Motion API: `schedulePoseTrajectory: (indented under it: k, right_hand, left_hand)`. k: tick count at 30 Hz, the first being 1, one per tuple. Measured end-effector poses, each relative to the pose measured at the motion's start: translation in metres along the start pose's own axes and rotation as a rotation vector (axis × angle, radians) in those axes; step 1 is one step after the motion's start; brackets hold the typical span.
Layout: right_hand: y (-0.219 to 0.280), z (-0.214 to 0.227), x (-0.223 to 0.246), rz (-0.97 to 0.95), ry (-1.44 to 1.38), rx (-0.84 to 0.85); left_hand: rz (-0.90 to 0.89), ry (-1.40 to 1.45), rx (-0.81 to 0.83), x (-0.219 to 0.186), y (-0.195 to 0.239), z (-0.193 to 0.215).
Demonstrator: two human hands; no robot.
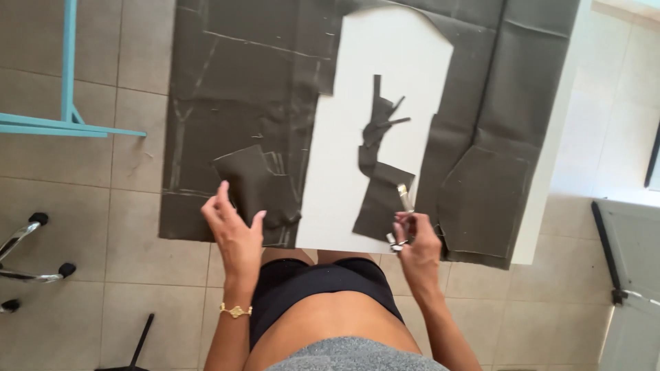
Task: Cutting fabric patterns along chalk lines using tailor scissors on a large cutting table.
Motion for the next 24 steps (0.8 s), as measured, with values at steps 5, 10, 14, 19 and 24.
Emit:
schedulePoseTrajectory:
  k: [5, 10, 14, 19, 24]
  right_hand:
    - [-0.007, 0.038, -0.031, -0.128, -0.097, -0.114]
    - [-0.008, 0.053, -0.046, -0.197, -0.177, -0.127]
    - [0.000, 0.058, -0.054, -0.187, -0.190, -0.099]
    - [0.007, 0.068, -0.050, -0.247, -0.208, -0.002]
    - [0.008, 0.074, -0.052, -0.230, -0.208, 0.057]
  left_hand:
    - [0.115, 0.265, -0.105, 0.004, 0.008, -0.003]
    - [0.133, 0.271, -0.189, -0.005, 0.006, 0.010]
    - [0.047, 0.128, -0.285, -0.005, 0.001, 0.015]
    - [-0.130, -0.022, -0.429, -0.044, 0.002, 0.039]
    - [-0.409, 0.050, -0.249, -0.130, 0.021, 0.028]
Point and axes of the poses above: each hand's wrist, its own y-axis away from the middle knuckle, its own z-axis out of the back of the hand, x = y × z, the point moved 1 cm from there along -y, towards the middle knuckle, and after that the axes turned 6 degrees about z, right-handed, at the moved point
